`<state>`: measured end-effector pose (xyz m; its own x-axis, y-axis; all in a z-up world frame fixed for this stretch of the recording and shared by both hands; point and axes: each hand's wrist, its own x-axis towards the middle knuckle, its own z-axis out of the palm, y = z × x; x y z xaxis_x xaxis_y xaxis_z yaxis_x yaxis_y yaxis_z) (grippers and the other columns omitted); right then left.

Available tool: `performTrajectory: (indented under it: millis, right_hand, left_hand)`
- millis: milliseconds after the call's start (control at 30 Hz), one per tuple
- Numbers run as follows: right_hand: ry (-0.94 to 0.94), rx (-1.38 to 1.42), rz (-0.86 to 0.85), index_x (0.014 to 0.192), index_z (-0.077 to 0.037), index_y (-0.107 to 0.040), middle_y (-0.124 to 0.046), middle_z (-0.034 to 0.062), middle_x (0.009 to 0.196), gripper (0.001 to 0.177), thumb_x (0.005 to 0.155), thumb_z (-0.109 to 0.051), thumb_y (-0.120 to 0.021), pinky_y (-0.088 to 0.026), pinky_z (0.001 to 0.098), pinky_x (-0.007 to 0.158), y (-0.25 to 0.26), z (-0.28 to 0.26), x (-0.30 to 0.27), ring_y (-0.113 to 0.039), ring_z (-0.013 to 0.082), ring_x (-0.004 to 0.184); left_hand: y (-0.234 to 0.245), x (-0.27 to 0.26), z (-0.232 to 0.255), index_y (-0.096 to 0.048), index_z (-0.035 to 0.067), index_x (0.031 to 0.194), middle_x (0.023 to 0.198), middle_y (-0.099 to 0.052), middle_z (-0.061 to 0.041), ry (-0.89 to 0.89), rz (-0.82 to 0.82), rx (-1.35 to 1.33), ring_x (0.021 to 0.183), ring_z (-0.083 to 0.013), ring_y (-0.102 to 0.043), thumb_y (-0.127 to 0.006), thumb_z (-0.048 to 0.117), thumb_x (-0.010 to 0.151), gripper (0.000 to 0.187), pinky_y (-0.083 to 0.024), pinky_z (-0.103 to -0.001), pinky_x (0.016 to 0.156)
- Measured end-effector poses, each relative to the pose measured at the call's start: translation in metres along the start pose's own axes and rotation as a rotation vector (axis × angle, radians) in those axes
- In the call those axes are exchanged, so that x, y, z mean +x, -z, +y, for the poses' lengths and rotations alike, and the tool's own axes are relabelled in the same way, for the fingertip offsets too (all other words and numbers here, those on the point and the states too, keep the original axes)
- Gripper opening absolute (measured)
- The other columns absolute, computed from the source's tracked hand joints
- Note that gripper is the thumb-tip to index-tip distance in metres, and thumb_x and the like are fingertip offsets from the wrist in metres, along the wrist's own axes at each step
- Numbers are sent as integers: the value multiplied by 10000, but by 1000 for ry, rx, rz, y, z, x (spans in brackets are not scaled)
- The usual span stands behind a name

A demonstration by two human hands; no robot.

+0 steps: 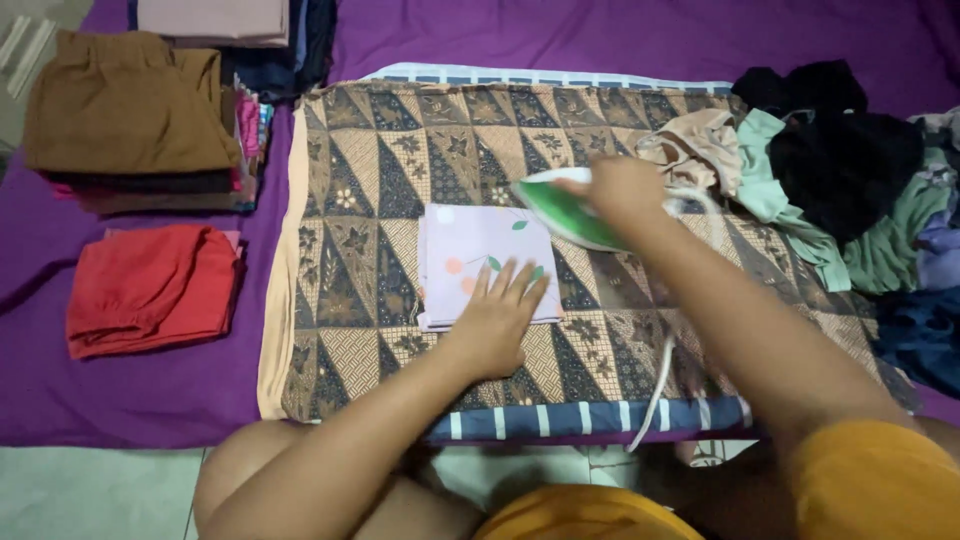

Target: The person irons various small pieces of clothing on a mat and then folds them into stacks.

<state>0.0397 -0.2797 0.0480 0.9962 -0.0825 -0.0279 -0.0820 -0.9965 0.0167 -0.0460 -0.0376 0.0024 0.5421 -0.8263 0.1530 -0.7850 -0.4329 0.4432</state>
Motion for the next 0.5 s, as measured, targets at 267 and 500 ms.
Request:
performTrajectory:
  millis: [267,500]
  right_hand:
    - [-587,-207,-240,1037,-38,-699,-765,176,908,886,1067,-824,-290,-491,414,500,-13,166,-71,-732,371,728]
    - [-475,-155,-65,1111,-6,-755,-772,234,1014,935,1010,-847,-359,-570,572,701,-26,167,-83,-746,438,968]
  left_hand:
    - [-8,20,-7,-183,128,1619,1684,-109,-191,375,-252,-51,1562,-340,-68,-466,199,980,702,7,-510,1260]
    - [35,52,15,-486,34,1466,1201,-690,-235,791,205,-1419,975,-320,-739,-539,408,1009,593,-606,-491,882]
